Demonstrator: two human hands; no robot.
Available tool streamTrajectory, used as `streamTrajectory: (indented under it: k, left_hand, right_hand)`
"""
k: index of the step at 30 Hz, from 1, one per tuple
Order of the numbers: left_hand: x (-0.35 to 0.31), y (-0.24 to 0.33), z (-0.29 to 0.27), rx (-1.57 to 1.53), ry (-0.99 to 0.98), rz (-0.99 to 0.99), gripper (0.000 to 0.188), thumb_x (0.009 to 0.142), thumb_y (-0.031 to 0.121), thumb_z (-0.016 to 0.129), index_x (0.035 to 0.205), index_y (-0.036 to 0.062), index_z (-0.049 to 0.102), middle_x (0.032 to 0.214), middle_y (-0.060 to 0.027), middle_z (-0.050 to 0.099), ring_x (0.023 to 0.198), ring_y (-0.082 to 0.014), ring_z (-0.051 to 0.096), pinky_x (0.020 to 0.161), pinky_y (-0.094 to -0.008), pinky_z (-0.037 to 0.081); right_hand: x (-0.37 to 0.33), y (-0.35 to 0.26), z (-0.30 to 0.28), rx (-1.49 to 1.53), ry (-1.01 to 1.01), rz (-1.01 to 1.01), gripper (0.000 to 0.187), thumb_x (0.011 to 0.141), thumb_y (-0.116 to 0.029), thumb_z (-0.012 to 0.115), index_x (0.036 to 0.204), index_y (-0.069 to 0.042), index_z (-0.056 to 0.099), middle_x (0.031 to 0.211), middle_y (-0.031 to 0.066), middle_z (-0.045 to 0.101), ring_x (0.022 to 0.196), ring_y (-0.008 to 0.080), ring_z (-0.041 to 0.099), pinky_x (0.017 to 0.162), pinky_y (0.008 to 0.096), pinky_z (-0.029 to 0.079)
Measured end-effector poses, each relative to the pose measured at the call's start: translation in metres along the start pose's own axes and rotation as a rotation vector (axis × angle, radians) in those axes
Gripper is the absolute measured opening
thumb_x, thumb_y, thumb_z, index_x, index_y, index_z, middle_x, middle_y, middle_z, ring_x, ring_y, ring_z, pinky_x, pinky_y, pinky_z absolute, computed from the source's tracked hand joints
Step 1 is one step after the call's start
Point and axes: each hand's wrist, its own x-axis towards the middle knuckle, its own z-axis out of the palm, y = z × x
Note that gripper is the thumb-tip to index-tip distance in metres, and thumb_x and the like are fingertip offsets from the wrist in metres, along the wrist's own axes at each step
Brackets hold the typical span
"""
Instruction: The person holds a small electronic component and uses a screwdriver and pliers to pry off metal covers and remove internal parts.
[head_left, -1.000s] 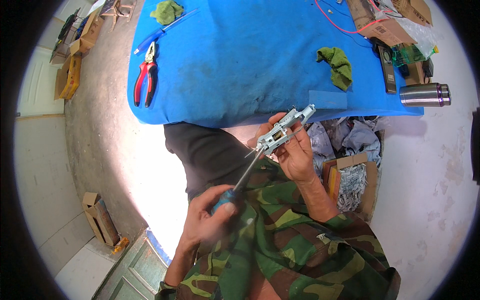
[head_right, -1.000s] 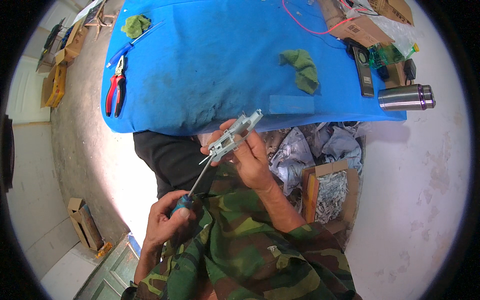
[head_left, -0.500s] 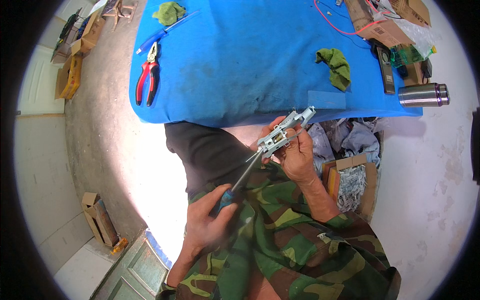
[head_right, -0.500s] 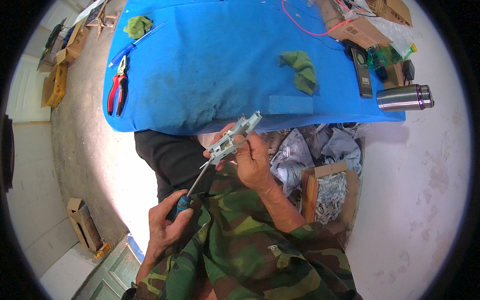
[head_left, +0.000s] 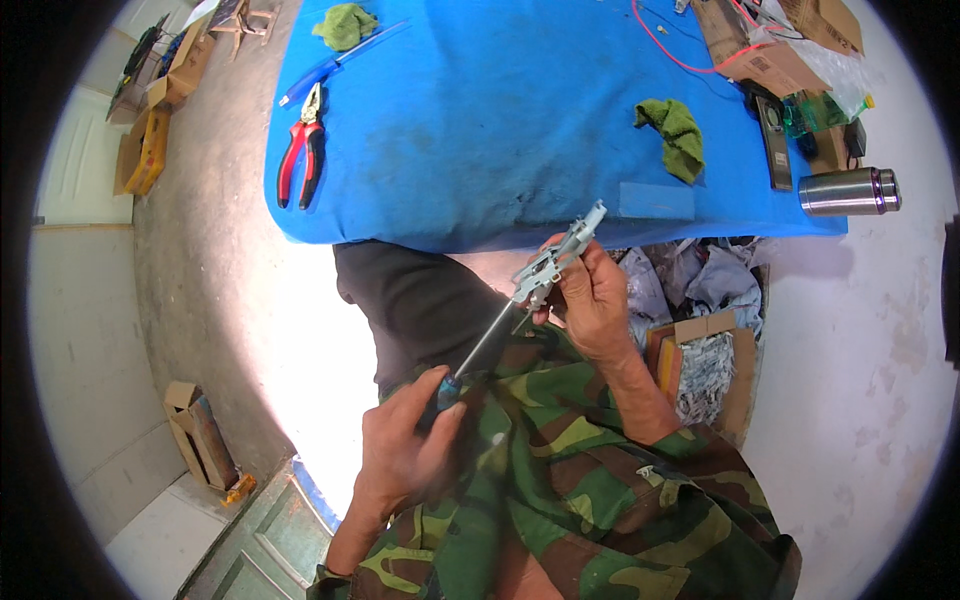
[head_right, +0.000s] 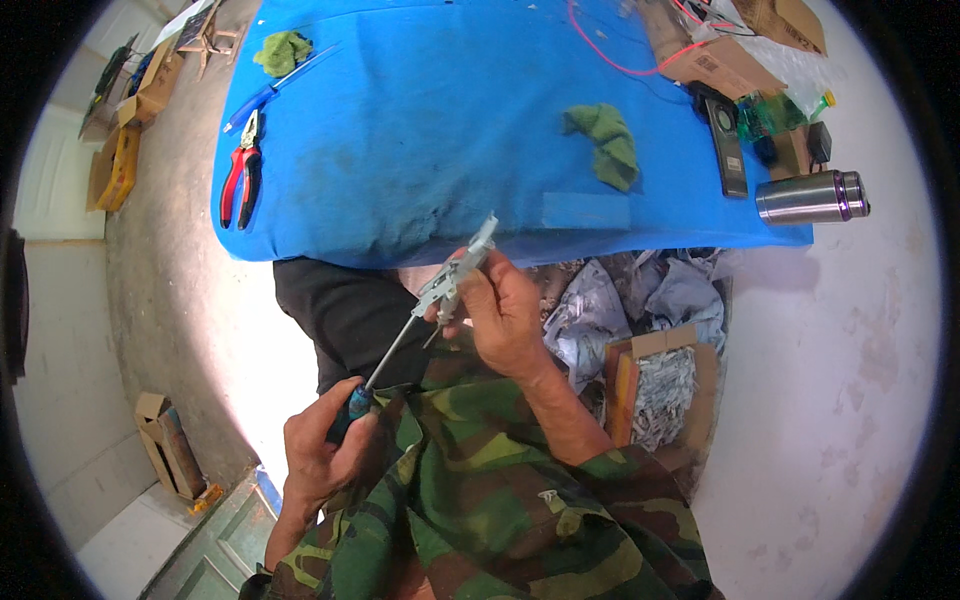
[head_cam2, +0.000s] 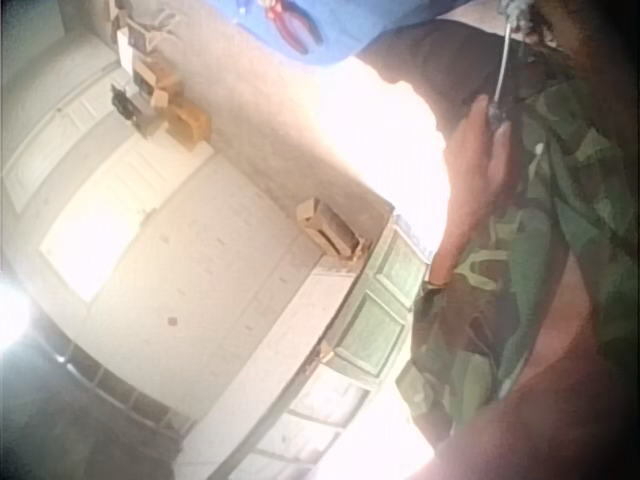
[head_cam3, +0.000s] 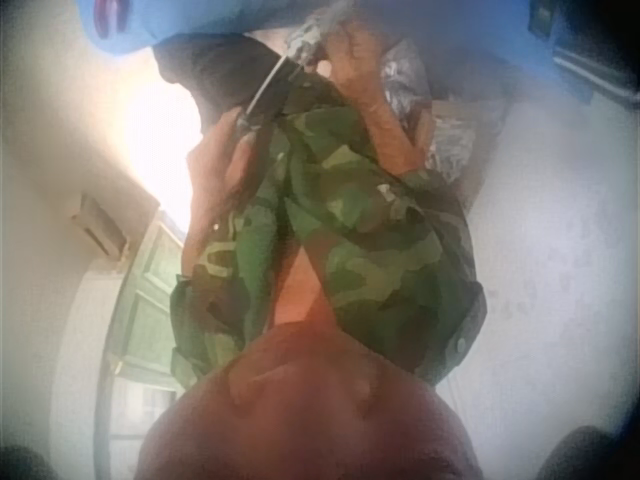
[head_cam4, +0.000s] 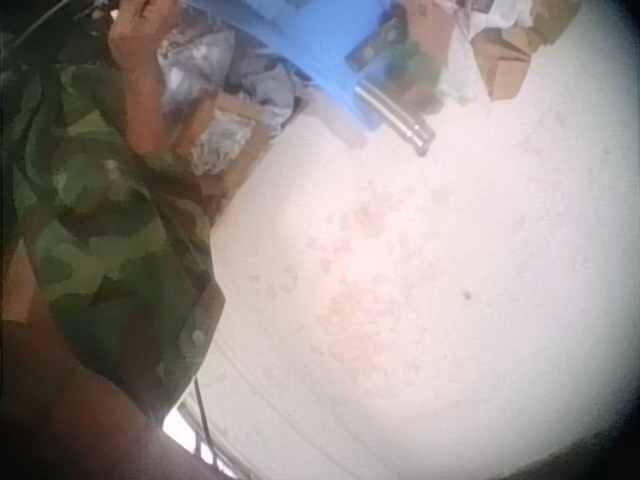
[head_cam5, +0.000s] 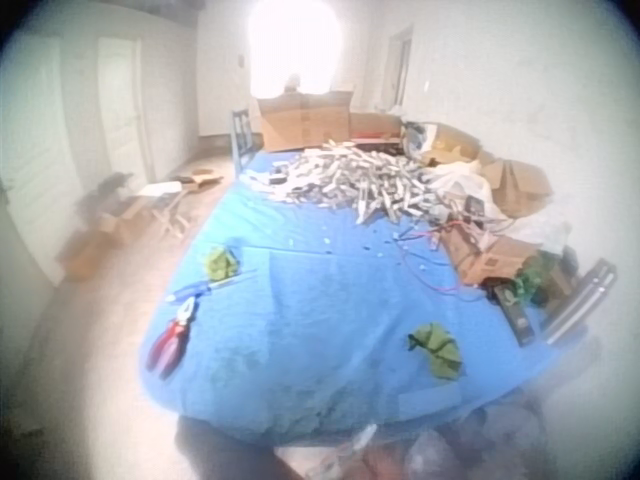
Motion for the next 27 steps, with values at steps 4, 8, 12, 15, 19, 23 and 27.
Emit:
streamTrajectory:
  k: [4, 8, 12, 15, 19, 23, 27]
  left_hand:
    - [-0.001, -0.007, 0.002, -0.081, 0.012, -0.03, 0.04, 0.089, 0.011, 0.078, 0.127, -0.0001, 0.07, 0.084, -0.0161, 0.073, 0.073, -0.0227, 0.073, 0.07, -0.0316, 0.055]
    - [0.003, -0.004, -0.003, -0.073, -0.041, -0.08, 0.039, 0.09, 0.014, 0.078, 0.125, 0.0006, 0.07, 0.085, -0.0148, 0.074, 0.074, -0.0224, 0.073, 0.071, -0.0322, 0.056]
    - [0.009, 0.008, -0.009, -0.103, -0.137, -0.198, 0.039, 0.092, 0.016, 0.076, 0.127, 0.001, 0.069, 0.102, -0.0211, 0.076, 0.088, -0.0372, 0.077, 0.08, -0.0381, 0.06]
    - [0.003, 0.001, -0.006, -0.065, -0.122, -0.138, 0.039, 0.092, 0.016, 0.076, 0.127, 0.0005, 0.068, 0.101, -0.0202, 0.075, 0.087, -0.0359, 0.077, 0.079, -0.0377, 0.059]
    - [0.002, 0.001, -0.004, -0.129, -0.116, -0.176, 0.038, 0.093, 0.018, 0.075, 0.125, 0.0, 0.069, 0.099, -0.0184, 0.075, 0.086, -0.0307, 0.075, 0.08, -0.0358, 0.057]
    - [0.002, -0.001, 0.0, -0.184, -0.107, -0.164, 0.037, 0.095, 0.023, 0.073, 0.123, -0.0005, 0.071, 0.093, -0.0154, 0.075, 0.084, -0.024, 0.074, 0.078, -0.0332, 0.055]
    - [0.002, 0.003, -0.001, -0.207, -0.148, -0.21, 0.037, 0.094, 0.023, 0.074, 0.121, -0.0019, 0.072, 0.095, -0.0146, 0.076, 0.085, -0.0223, 0.073, 0.08, -0.033, 0.055]
  right_hand:
    - [0.001, 0.0, -0.005, 0.004, -0.016, 0.051, 0.029, 0.115, -0.03, 0.049, 0.126, -0.004, 0.055, 0.091, 0.0126, 0.071, 0.07, 0.0164, 0.07, 0.054, 0.0254, 0.054]
    - [0.002, 0.001, -0.007, 0.048, -0.043, 0.061, 0.029, 0.115, -0.03, 0.047, 0.126, -0.005, 0.055, 0.089, 0.0126, 0.071, 0.07, 0.0179, 0.071, 0.052, 0.0255, 0.052]
    - [0.003, 0.006, -0.006, 0.149, 0.101, 0.036, 0.029, 0.115, -0.031, 0.047, 0.126, -0.005, 0.056, 0.097, 0.0124, 0.072, 0.074, 0.0198, 0.074, 0.053, 0.0256, 0.055]
    - [0.005, 0.007, -0.013, 0.145, 0.137, 0.025, 0.029, 0.115, -0.03, 0.048, 0.126, -0.005, 0.056, 0.102, 0.0118, 0.071, 0.078, 0.0204, 0.075, 0.055, 0.0255, 0.058]
    - [0.005, 0.006, -0.014, 0.079, 0.148, 0.01, 0.028, 0.115, -0.03, 0.05, 0.124, -0.004, 0.058, 0.101, 0.0118, 0.071, 0.079, 0.0192, 0.075, 0.056, 0.0249, 0.058]
    - [0.005, 0.008, -0.01, -0.059, 0.192, -0.028, 0.029, 0.115, -0.03, 0.05, 0.123, -0.003, 0.059, 0.095, 0.0109, 0.072, 0.079, 0.0171, 0.075, 0.058, 0.024, 0.058]
    - [0.004, 0.008, -0.008, -0.069, 0.241, -0.024, 0.032, 0.115, -0.03, 0.05, 0.126, -0.001, 0.059, 0.094, 0.0101, 0.072, 0.078, 0.0156, 0.075, 0.059, 0.0235, 0.058]
